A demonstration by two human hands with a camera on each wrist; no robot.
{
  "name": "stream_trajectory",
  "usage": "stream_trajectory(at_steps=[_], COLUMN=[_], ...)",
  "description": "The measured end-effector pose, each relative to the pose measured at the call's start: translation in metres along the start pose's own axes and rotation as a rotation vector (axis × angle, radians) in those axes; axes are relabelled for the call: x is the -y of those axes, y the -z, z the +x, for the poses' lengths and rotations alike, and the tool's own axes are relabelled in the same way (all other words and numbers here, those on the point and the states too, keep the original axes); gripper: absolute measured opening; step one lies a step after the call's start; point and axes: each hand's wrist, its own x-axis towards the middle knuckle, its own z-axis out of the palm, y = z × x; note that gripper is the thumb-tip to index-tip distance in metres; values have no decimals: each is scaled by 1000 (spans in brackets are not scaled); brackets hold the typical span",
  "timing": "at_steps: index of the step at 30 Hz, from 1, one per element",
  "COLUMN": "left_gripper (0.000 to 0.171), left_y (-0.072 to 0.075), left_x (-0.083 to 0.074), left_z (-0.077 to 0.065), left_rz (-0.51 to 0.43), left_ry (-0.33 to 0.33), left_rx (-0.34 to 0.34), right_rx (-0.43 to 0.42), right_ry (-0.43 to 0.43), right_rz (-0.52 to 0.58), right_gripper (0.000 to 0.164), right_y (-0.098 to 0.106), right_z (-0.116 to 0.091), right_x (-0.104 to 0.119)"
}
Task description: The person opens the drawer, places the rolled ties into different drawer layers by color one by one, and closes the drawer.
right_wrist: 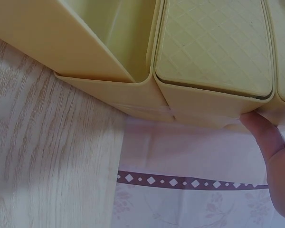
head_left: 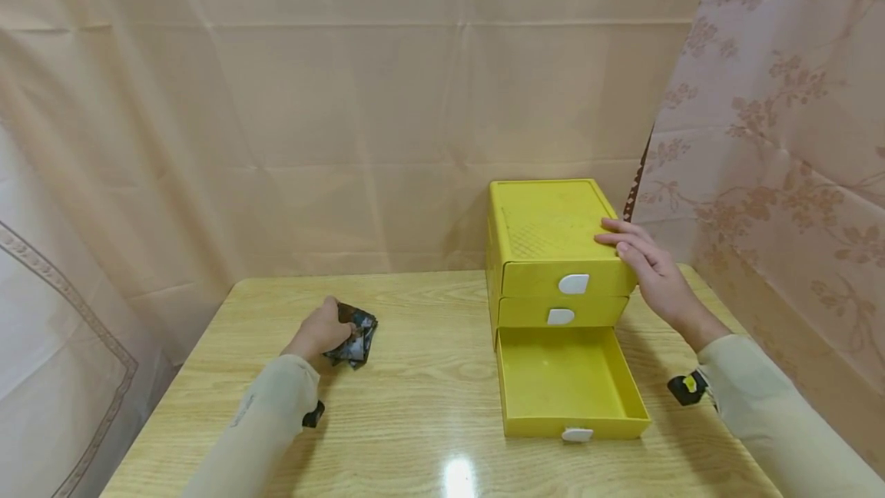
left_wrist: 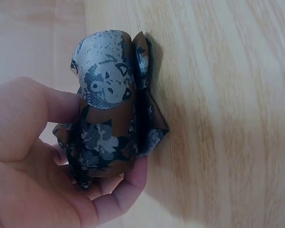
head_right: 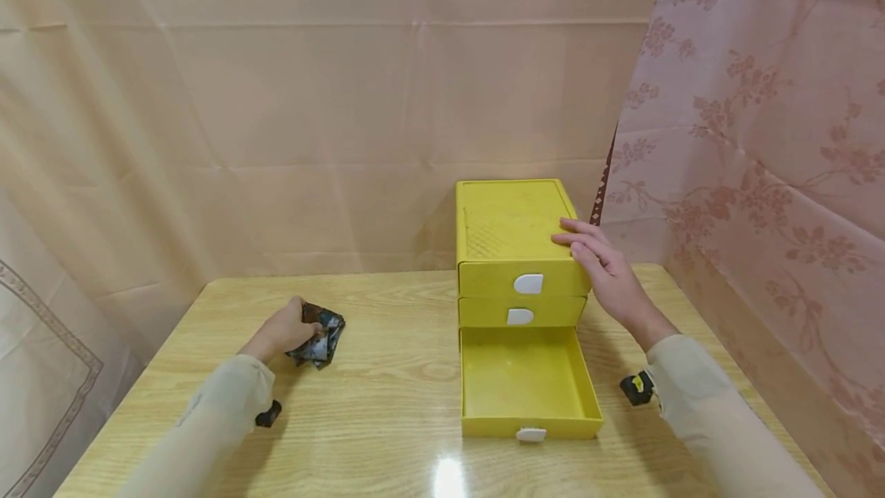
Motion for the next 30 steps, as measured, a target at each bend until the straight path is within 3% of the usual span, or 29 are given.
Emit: stream_trajectory(at_steps=[9, 19, 30], left_gripper=[62, 59, 64], left_y=[-1, 2, 9], left_x=[2, 3, -23], left_z=[-3, -4, -18], left_rz=[46, -25, -363], left_ry=[-71, -101, -133], left_rx=[-80, -118, -25], right_rx=[-5, -5, 0], right_ry=[0, 1, -23], right_rz=[9, 8, -7], right_gripper=[34, 34, 35], right_y=[0, -1, 0], right_z=[0, 1, 0], right_x=[1, 1, 2])
